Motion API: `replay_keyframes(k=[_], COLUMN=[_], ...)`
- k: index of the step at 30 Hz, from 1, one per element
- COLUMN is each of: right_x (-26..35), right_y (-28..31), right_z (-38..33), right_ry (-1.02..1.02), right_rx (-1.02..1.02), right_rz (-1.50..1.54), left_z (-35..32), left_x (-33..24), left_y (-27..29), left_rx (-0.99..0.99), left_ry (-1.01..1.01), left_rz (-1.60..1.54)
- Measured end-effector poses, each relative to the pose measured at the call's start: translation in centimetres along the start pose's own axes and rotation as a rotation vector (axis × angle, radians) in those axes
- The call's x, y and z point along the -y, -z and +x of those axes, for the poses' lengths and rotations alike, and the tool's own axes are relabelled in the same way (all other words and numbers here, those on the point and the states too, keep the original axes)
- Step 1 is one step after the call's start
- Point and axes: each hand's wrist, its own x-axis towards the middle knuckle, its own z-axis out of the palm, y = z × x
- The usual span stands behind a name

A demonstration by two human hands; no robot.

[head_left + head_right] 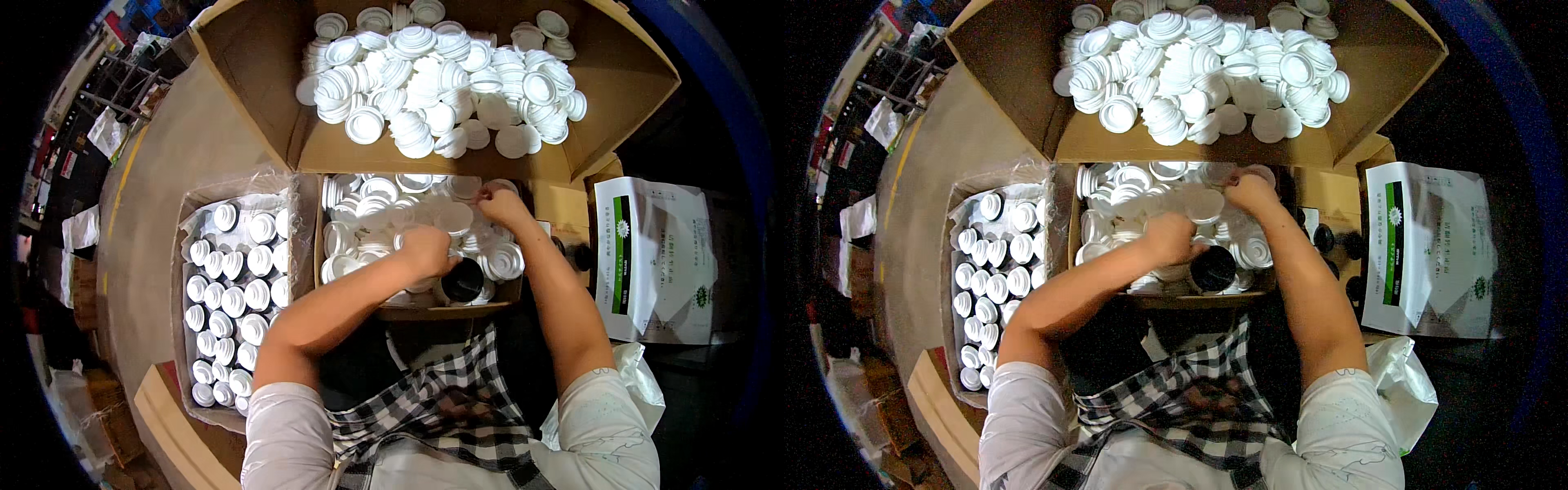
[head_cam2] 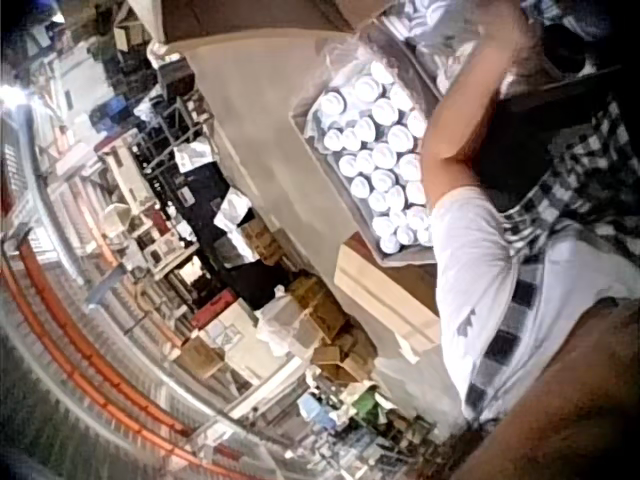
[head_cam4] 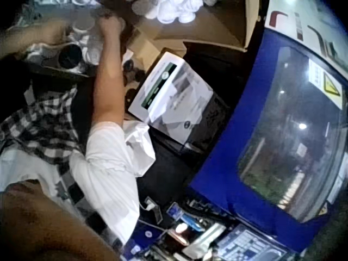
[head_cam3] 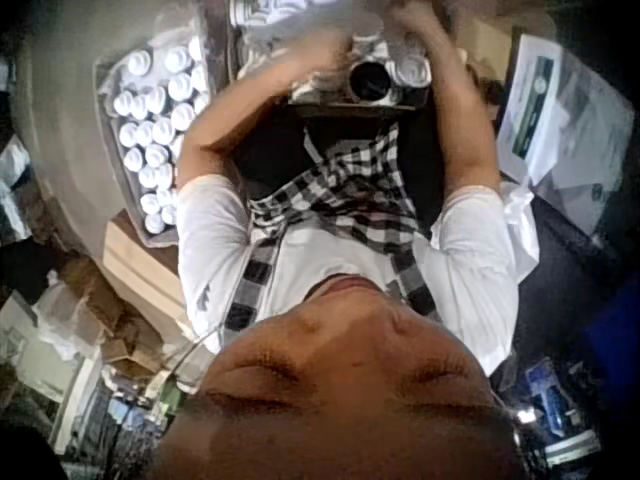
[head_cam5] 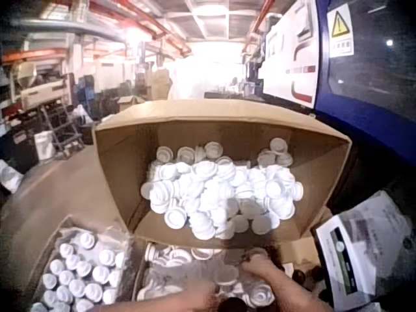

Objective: The person sits on the floor and repeatedly picks up black and white circular caps, presses them together, and places the assembled units into a cardboard box. The person continues this one-at-a-time assembly throughout the clip.

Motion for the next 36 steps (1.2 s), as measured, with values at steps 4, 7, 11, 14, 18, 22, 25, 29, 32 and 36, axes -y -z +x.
replay_keyframes(k=[4,7,11,14,18,22,25,29,32,36], right_x=[-1.5,-2.1,-1.6,-0.9,1.3,5.1,7.8,9.5,9.5,9.1], right_y=[-3.8,-5.4,-4.5,-1.9,-0.4,0.1,0.6,1.9,2.6,2.3], right_z=[0.5,1.0,1.6,2.2,0.8,-2.8,-5.4,-6.5,-6.4,-6.3], right_ry=[-0.083,-0.160,-0.129,0.123,0.042,0.336,0.252,0.096,-0.023,0.045], right_rx=[0.086,0.168,-0.132,-0.287,-0.342,-0.246,-0.070,0.192,0.223,-0.017], right_rz=[-0.227,-0.293,-0.080,0.326,0.632,0.761,0.850,1.300,1.471,1.290], left_z=[0.5,0.1,-3.4,-4.5,-3.5,-4.0,-4.5,-5.1,-5.6,-5.9], left_x=[-1.8,-1.9,-2.1,-1.5,-0.1,1.3,1.2,1.4,1.7,1.8], left_y=[-3.6,-4.9,-5.5,-4.6,-2.6,-1.6,-1.1,0.0,0.5,0.7], left_rx=[-0.135,-0.124,-0.428,-0.680,-0.996,-0.780,-0.604,-0.501,-0.492,-0.359], left_ry=[0.029,0.131,0.328,0.400,0.295,0.140,-0.058,-0.229,-0.336,-0.496], left_rz=[0.111,-0.156,-0.691,-1.178,-1.780,-2.242,-2.485,-2.570,-2.596,-2.605])
